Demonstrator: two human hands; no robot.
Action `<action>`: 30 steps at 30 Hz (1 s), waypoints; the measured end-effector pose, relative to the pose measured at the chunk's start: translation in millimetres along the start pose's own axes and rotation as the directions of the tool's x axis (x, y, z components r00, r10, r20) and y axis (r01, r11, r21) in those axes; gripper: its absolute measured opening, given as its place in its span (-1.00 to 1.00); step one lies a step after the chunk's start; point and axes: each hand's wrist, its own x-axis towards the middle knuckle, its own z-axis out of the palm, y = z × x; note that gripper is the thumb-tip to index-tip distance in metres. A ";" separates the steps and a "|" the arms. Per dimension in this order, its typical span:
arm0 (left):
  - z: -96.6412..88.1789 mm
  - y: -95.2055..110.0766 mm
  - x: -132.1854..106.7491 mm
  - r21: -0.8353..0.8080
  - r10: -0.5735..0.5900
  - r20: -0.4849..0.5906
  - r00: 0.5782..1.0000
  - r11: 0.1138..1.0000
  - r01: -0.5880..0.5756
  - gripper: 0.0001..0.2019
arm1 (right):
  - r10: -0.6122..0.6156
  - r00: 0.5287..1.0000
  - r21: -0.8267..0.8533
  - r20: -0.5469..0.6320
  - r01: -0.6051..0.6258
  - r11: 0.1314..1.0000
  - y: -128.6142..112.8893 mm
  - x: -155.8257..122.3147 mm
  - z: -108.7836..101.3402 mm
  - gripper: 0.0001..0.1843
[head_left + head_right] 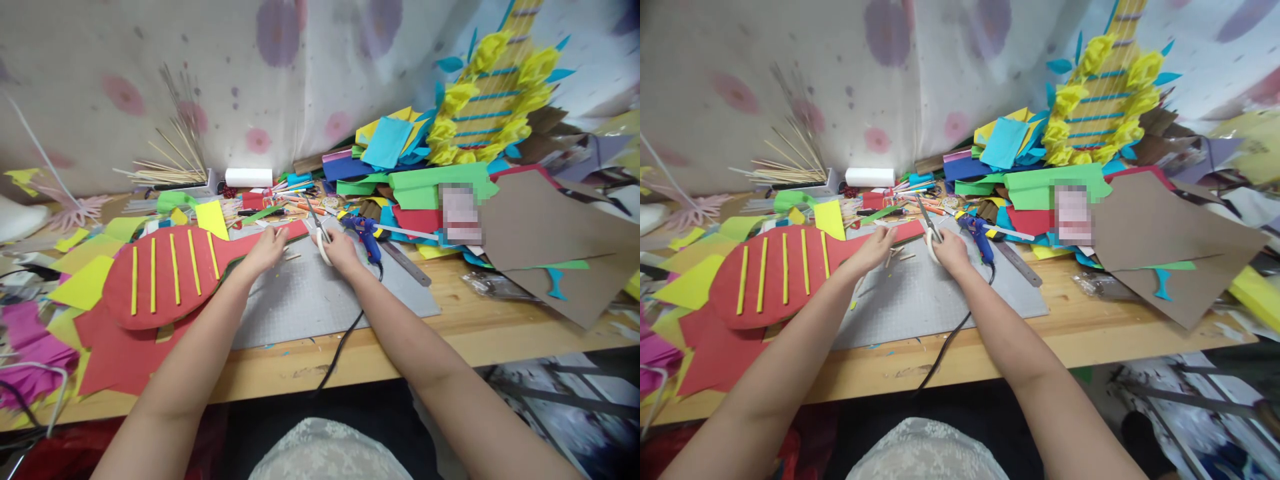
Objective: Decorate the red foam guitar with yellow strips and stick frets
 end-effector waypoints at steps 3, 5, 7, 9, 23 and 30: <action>-13.3 4.6 4.8 -0.356 -0.127 -0.093 0.988 0.930 0.086 -0.78 | 0.045 0.997 -0.184 0.058 -0.033 0.982 -2.2 -1.8 -9.9 -0.61; -19.4 7.7 6.0 -0.543 -0.198 -0.061 0.978 0.829 0.134 -0.77 | 0.032 0.996 -0.271 0.080 -0.009 0.963 -1.1 -2.0 -14.9 -0.60; -23.0 9.6 6.7 -0.698 -0.219 0.040 0.975 0.692 0.184 -0.78 | 0.003 0.996 -0.347 0.093 0.030 0.937 -0.2 -2.3 -17.9 -0.65; -24.3 10.6 7.4 -0.799 -0.215 0.145 0.966 0.551 0.243 -0.84 | -0.015 0.996 -0.402 0.093 0.051 0.914 -0.9 -3.3 -18.9 -0.70; 9.2 12.2 9.0 -0.926 -0.200 0.028 0.979 0.364 0.101 -0.87 | -0.090 0.990 -0.271 -0.105 0.059 0.961 2.7 1.4 0.6 -0.62; -13.0 17.0 -3.7 -0.764 0.049 0.040 0.998 0.645 -0.001 -0.84 | -0.123 0.954 0.231 -0.272 0.189 0.955 7.7 5.6 1.0 -0.70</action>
